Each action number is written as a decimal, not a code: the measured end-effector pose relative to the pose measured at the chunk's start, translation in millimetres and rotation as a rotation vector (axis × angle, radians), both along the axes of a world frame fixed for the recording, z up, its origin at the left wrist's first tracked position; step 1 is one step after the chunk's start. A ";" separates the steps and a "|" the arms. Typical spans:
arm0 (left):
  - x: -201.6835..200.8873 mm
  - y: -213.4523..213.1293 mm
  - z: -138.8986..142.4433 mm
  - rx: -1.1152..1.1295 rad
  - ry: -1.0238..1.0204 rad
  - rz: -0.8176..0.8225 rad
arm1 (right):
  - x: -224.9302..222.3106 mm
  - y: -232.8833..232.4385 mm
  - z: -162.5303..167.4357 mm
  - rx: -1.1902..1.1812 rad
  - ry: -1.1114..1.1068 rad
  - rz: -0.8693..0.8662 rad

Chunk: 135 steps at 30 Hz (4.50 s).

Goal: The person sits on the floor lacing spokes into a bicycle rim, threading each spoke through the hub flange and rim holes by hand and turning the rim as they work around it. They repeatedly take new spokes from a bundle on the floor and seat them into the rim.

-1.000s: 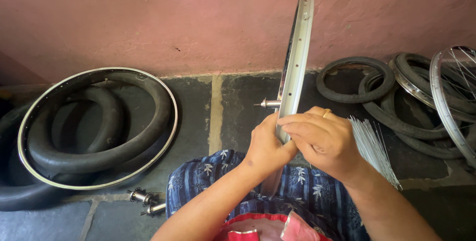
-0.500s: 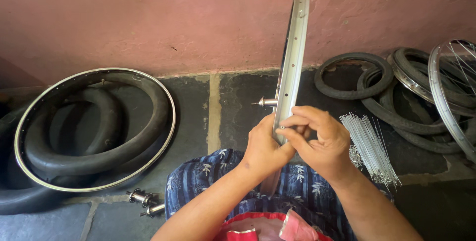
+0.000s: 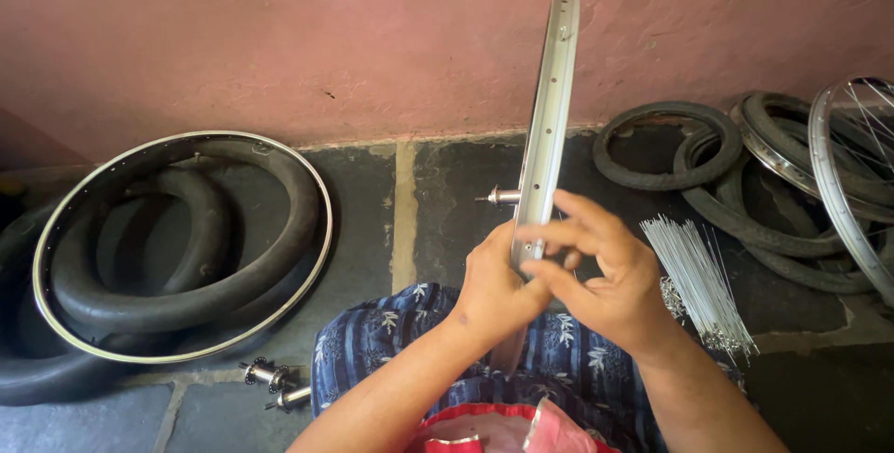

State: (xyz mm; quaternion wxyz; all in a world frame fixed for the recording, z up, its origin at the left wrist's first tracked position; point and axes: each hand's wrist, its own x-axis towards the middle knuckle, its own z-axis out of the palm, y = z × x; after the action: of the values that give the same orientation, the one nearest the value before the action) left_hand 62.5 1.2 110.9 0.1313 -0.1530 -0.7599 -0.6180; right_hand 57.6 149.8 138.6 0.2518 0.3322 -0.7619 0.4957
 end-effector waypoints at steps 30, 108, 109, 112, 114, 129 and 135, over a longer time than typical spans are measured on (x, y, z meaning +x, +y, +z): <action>5.0 -0.8 -1.4 -0.014 0.088 0.023 | 4.8 -3.1 3.3 0.057 0.140 -0.055; 12.4 0.4 26.3 -0.207 -0.071 0.278 | -111.4 -3.3 -160.4 -1.197 -1.425 0.407; 12.2 0.2 25.4 -0.191 -0.068 0.276 | -111.6 -1.5 -161.7 -1.235 -1.383 0.601; 11.5 1.9 22.0 -0.117 -0.015 0.254 | -105.2 2.7 -159.2 -1.251 -1.320 0.823; 10.4 3.7 20.1 -0.118 -0.022 0.249 | -96.7 3.8 -151.6 -1.150 -1.377 0.499; 11.6 7.6 18.3 -0.141 -0.096 0.250 | -120.2 2.5 -182.3 -1.144 -1.341 0.440; 12.7 6.9 14.6 -0.150 -0.037 0.264 | -106.8 1.8 -166.2 -1.195 -1.390 0.428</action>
State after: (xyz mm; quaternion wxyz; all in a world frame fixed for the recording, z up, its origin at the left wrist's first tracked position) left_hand 75.2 8.1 125.5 0.1856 -0.0496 -0.8198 -0.5394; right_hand -49.2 151.7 -27.6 -0.2270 -0.0893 -0.2836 0.9274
